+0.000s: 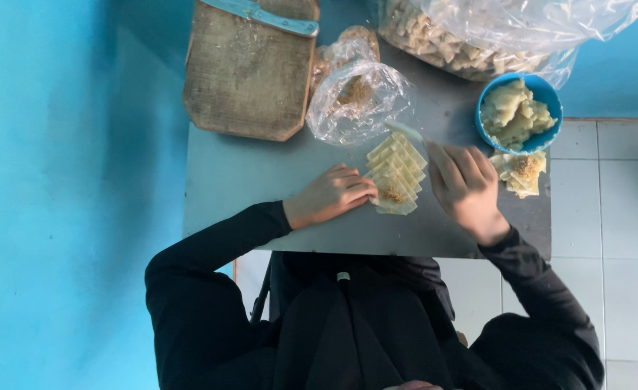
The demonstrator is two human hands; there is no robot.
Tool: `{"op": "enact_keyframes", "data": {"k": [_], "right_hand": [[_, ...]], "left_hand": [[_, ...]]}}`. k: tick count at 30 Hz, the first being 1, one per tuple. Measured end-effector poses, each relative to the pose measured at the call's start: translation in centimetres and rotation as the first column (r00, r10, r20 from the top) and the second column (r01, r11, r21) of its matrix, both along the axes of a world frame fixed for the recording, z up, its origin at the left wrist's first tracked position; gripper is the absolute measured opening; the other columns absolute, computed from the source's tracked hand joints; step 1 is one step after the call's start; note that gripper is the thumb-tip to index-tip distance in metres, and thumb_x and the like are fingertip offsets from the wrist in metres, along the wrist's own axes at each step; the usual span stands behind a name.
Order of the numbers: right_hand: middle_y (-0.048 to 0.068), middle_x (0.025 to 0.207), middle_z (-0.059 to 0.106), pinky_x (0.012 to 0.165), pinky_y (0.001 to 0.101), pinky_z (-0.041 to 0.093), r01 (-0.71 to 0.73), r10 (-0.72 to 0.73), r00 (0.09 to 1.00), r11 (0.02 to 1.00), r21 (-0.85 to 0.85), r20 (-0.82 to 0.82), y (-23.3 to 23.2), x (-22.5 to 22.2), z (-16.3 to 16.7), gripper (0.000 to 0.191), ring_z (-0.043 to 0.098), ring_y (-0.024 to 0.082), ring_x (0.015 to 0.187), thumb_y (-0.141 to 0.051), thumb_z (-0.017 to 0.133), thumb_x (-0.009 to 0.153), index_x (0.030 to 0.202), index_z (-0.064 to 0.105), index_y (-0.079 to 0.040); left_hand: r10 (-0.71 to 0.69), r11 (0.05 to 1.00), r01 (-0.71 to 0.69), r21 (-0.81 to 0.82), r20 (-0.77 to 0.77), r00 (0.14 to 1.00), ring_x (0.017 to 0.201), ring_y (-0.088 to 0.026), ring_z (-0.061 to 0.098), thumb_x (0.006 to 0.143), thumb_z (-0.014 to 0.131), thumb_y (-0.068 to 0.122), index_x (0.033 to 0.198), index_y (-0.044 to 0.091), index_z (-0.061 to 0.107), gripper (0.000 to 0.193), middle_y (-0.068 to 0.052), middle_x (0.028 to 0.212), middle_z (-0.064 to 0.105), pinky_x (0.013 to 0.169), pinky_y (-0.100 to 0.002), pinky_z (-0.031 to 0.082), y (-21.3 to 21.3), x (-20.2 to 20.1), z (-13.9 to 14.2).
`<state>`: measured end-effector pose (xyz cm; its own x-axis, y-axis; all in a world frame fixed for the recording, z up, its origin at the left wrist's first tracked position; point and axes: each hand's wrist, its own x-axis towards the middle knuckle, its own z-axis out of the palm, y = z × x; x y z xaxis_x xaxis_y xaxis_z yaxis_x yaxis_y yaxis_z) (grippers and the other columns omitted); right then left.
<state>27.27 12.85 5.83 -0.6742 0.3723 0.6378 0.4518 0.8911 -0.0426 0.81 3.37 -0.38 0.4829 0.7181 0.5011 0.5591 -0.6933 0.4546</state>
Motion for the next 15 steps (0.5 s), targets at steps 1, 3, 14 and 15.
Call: {"op": "enact_keyframes", "data": {"k": [1,3,14,15], "right_hand": [[0.010,0.101,0.065,0.073,0.0372,0.054,-0.015,0.015,1.000,1.000,-0.010,0.004,1.0,-1.4,0.3,0.036,0.064,0.026,0.082,0.006,0.078,0.090,0.125,0.069,0.003],[0.010,0.102,0.064,0.076,0.0376,0.055,-0.048,0.048,0.999,0.999,-0.004,0.024,2.9,-4.1,0.7,0.037,0.065,0.027,0.085,0.003,0.076,0.092,0.127,0.067,0.002],[0.014,0.097,0.069,0.076,0.0409,0.057,-0.096,0.071,0.991,0.967,-0.235,-0.115,7.5,-12.0,-2.7,0.023,0.069,0.033,0.087,-0.001,0.071,0.095,0.118,0.069,-0.004],[0.014,0.096,0.070,0.074,0.0404,0.057,-0.103,0.066,0.988,0.956,-0.276,-0.140,7.6,-12.1,-2.9,0.021,0.069,0.033,0.084,0.000,0.070,0.095,0.116,0.070,-0.004]], "left_hand": [[-0.004,1.000,0.004,-0.005,0.014,1.000,0.097,-0.019,0.063,0.095,0.074,0.015,0.108,0.011,0.067,0.016,0.002,0.112,0.071,0.092,-0.035,0.049,0.1,-0.1,0.0],[-0.002,1.000,0.002,-0.017,0.029,1.000,0.096,-0.019,0.064,0.095,0.074,0.017,0.108,0.011,0.067,0.016,0.002,0.110,0.071,0.092,-0.036,0.049,0.2,-0.2,-0.1],[-0.021,0.996,0.023,-0.084,0.032,0.999,0.099,-0.023,0.066,0.094,0.073,0.017,0.114,0.010,0.069,0.021,-0.004,0.106,0.072,0.090,-0.038,0.047,0.5,-0.5,-0.7],[-0.020,0.996,0.023,-0.085,0.039,0.999,0.099,-0.023,0.066,0.094,0.072,0.017,0.114,0.011,0.069,0.021,-0.004,0.107,0.073,0.091,-0.038,0.047,0.5,-0.5,-0.7]]}}
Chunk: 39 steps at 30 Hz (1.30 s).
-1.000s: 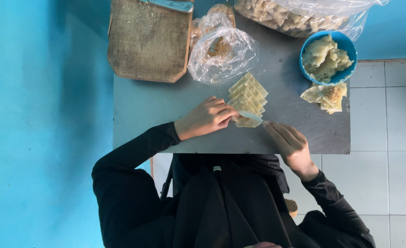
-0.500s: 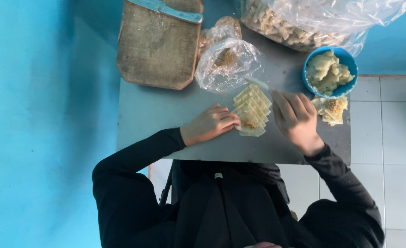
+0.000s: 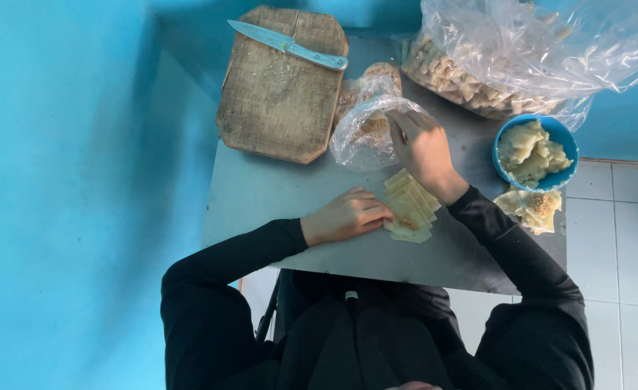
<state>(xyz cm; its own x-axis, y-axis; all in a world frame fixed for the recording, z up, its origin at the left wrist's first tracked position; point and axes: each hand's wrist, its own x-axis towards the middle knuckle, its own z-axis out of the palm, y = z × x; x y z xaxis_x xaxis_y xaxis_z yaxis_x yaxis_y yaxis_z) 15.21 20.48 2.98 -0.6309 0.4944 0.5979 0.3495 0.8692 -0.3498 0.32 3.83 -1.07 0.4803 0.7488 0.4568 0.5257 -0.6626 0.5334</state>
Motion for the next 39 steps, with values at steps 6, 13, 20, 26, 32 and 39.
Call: {"op": "enact_keyframes", "data": {"k": [6,13,20,26,32,39], "right_hand": [[0.017,0.093,0.072,0.064,0.0374,0.053,-0.015,-0.001,0.998,0.974,-0.224,-0.068,0.2,0.5,0.2,0.016,0.068,0.029,0.071,0.001,0.069,0.097,0.112,0.074,-0.001],[0.014,0.089,0.075,0.064,0.0296,0.054,-0.074,0.016,0.989,0.916,-0.395,-0.147,0.3,0.4,-0.5,0.015,0.072,0.016,0.072,-0.003,0.068,0.100,0.112,0.075,0.001],[0.003,0.079,0.072,0.060,0.0203,0.045,0.002,-0.170,0.967,0.753,-0.658,-0.191,0.2,1.7,0.5,0.018,0.058,0.002,0.069,-0.005,0.063,0.103,0.112,0.076,0.004],[0.001,0.082,0.067,0.060,0.0194,0.043,-0.033,-0.222,0.948,0.641,-0.767,-0.227,-1.8,6.9,1.9,0.019,0.054,0.002,0.068,-0.006,0.062,0.105,0.114,0.074,0.005],[0.002,0.082,0.065,0.063,0.0200,0.043,0.102,-0.241,0.969,0.578,-0.809,-0.050,-6.8,13.7,1.3,0.019,0.055,0.003,0.073,-0.006,0.061,0.105,0.116,0.074,0.003],[0.006,0.085,0.066,0.059,0.0250,0.042,0.215,-0.218,0.974,0.815,-0.538,0.058,-11.1,15.8,0.2,0.018,0.054,0.009,0.067,0.000,0.066,0.100,0.116,0.074,-0.002]], "left_hand": [[-0.004,1.000,0.004,-0.022,0.005,1.000,0.099,-0.021,0.066,0.094,0.072,0.016,0.114,0.011,0.070,0.021,-0.002,0.106,0.073,0.091,-0.038,0.047,0.1,0.0,-0.3],[0.016,1.000,-0.016,0.018,0.002,1.000,0.098,-0.022,0.066,0.093,0.073,0.016,0.114,0.011,0.069,0.021,-0.004,0.105,0.073,0.091,-0.038,0.048,0.2,0.2,-0.8],[0.009,0.999,-0.009,0.042,-0.003,1.000,0.097,-0.023,0.065,0.094,0.074,0.017,0.114,0.010,0.068,0.022,-0.004,0.106,0.073,0.090,-0.037,0.047,0.2,0.0,-0.3],[-0.007,0.999,0.007,0.048,0.006,1.000,0.094,-0.020,0.065,0.096,0.073,0.017,0.113,0.013,0.068,0.018,-0.001,0.103,0.072,0.089,-0.036,0.048,0.3,-0.2,0.4],[0.003,1.000,-0.003,0.010,0.004,1.000,0.094,-0.020,0.065,0.095,0.073,0.018,0.110,0.013,0.067,0.016,0.000,0.102,0.072,0.091,-0.035,0.048,0.3,-0.1,1.0],[0.019,0.999,-0.018,-0.046,0.016,1.000,0.090,-0.019,0.065,0.094,0.073,0.016,0.105,0.013,0.069,0.012,0.001,0.096,0.072,0.090,-0.035,0.048,0.4,0.0,1.2]]}}
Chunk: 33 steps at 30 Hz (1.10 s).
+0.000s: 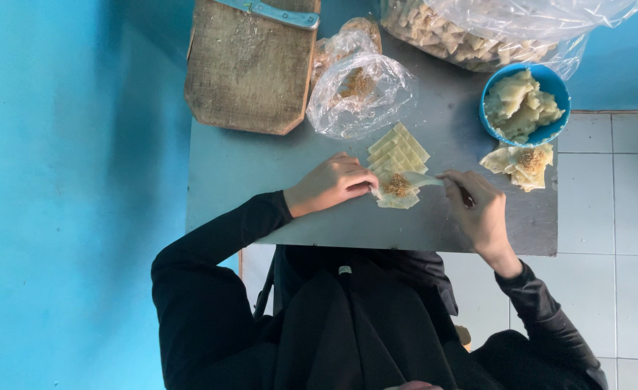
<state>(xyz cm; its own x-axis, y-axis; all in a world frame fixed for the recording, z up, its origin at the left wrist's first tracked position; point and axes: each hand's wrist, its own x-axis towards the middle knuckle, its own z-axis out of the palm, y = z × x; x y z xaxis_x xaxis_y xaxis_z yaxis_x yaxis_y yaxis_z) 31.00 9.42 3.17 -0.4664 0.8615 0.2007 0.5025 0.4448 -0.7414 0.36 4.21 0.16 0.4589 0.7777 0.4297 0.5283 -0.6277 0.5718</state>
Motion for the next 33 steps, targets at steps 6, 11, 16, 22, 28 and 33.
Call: {"op": "enact_keyframes", "data": {"k": [6,11,16,22,28,33], "right_hand": [[0.008,0.086,0.066,0.057,0.0299,0.046,-0.030,0.025,0.999,0.991,0.133,0.039,-1.9,-0.7,-1.0,0.020,0.058,0.014,0.066,0.003,0.070,0.098,0.117,0.073,-0.003],[0.011,0.102,0.067,0.076,0.0353,0.060,-0.232,0.146,0.965,0.859,0.457,0.216,-3.0,0.1,-1.8,0.034,0.070,0.025,0.090,0.004,0.072,0.091,0.124,0.068,0.000],[0.013,0.114,0.069,0.083,0.0372,0.063,-0.463,0.213,0.869,0.668,0.583,0.447,-3.8,1.6,-2.7,0.050,0.071,0.024,0.098,0.003,0.073,0.081,0.131,0.067,0.002],[0.011,0.100,0.072,0.067,0.0293,0.055,-0.049,0.024,0.997,0.942,0.332,0.079,-4.0,1.3,-3.3,0.026,0.067,0.016,0.077,0.003,0.069,0.096,0.122,0.072,0.000],[0.008,0.094,0.074,0.062,0.0232,0.051,0.086,-0.104,0.984,0.988,-0.125,-0.142,-2.7,0.3,-2.3,0.020,0.067,0.008,0.074,-0.002,0.065,0.102,0.120,0.074,0.000],[0.005,0.096,0.074,0.064,0.0219,0.051,0.094,-0.140,0.948,0.981,-0.169,-0.287,0.6,-0.9,-0.3,0.022,0.064,0.007,0.076,-0.002,0.063,0.111,0.131,0.071,-0.001]], "left_hand": [[0.023,1.000,-0.024,0.016,0.028,0.999,0.089,-0.019,0.066,0.093,0.076,0.017,0.107,0.015,0.070,0.016,0.002,0.094,0.072,0.091,-0.034,0.049,0.0,0.2,-0.4],[0.029,0.999,-0.029,0.020,0.020,0.999,0.087,-0.017,0.066,0.093,0.077,0.017,0.105,0.014,0.072,0.014,0.002,0.091,0.072,0.088,-0.033,0.049,-0.2,0.2,-0.5],[0.026,0.999,-0.027,0.017,0.055,0.998,0.086,-0.017,0.066,0.092,0.079,0.017,0.105,0.011,0.072,0.016,0.002,0.092,0.073,0.087,-0.033,0.049,-0.2,0.3,-0.6],[0.026,0.995,-0.027,0.096,0.011,1.000,0.087,-0.015,0.066,0.093,0.079,0.018,0.105,0.012,0.072,0.015,0.003,0.093,0.073,0.087,-0.032,0.049,-0.1,0.2,-0.6],[0.009,0.992,-0.005,0.123,-0.033,0.999,0.086,-0.015,0.065,0.095,0.078,0.017,0.106,0.013,0.073,0.013,0.003,0.093,0.072,0.087,-0.032,0.049,-0.4,0.1,-0.2],[0.002,0.987,0.003,0.160,-0.030,1.000,0.090,-0.016,0.065,0.096,0.077,0.018,0.107,0.012,0.071,0.014,0.002,0.096,0.072,0.090,-0.033,0.049,-0.4,0.2,-0.3]]}}
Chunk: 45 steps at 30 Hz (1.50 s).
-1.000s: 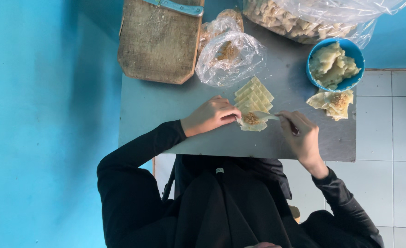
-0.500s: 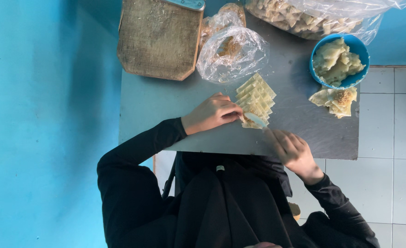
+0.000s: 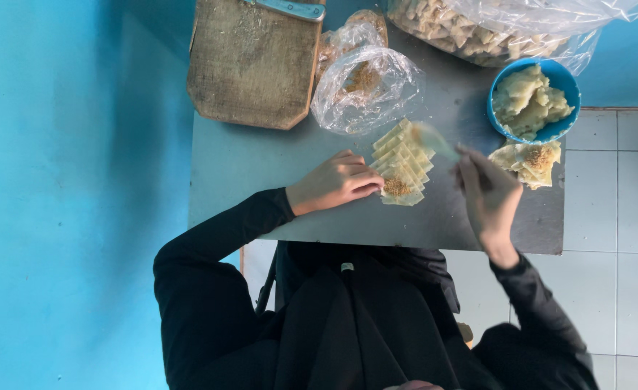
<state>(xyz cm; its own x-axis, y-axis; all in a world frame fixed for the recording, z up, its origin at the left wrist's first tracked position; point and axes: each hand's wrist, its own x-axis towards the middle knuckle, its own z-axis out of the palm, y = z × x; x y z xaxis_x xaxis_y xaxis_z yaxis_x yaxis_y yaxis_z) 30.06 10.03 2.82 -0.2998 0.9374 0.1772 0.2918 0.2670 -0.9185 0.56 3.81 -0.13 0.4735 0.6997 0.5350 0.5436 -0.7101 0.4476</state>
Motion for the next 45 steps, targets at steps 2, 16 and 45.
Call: {"op": "enact_keyframes", "data": {"k": [2,16,45], "right_hand": [[0.008,0.103,0.077,0.064,0.0231,0.052,-0.045,0.032,0.997,0.985,0.164,0.076,2.0,-2.1,0.5,0.026,0.066,0.008,0.075,0.000,0.064,0.109,0.134,0.069,-0.001],[0.013,0.113,0.067,0.085,0.0438,0.054,-0.372,-0.034,0.862,0.636,0.676,0.506,5.8,-11.7,3.4,0.032,0.064,0.032,0.101,-0.018,0.074,0.099,0.130,0.068,-0.008],[0.009,0.110,0.062,0.091,0.0361,0.057,-0.674,0.161,0.578,0.646,0.358,0.800,-0.9,-1.3,1.4,0.042,0.064,0.024,0.103,0.004,0.070,0.078,0.118,0.065,-0.005]], "left_hand": [[0.006,1.000,-0.006,0.004,-0.001,1.000,0.092,-0.017,0.065,0.096,0.076,0.019,0.109,0.012,0.071,0.016,0.001,0.097,0.072,0.090,-0.033,0.049,0.0,0.0,-0.2],[-0.016,1.000,0.015,-0.009,-0.046,0.999,0.095,-0.018,0.065,0.097,0.074,0.020,0.115,0.011,0.071,0.020,0.000,0.105,0.074,0.089,-0.035,0.048,0.1,-0.3,-0.7],[0.075,0.970,-0.017,0.244,-0.230,0.970,0.097,-0.015,0.062,0.094,0.077,0.023,0.112,0.013,0.075,0.020,0.002,0.110,0.068,0.084,-0.031,0.046,-0.5,1.0,-0.2]]}}
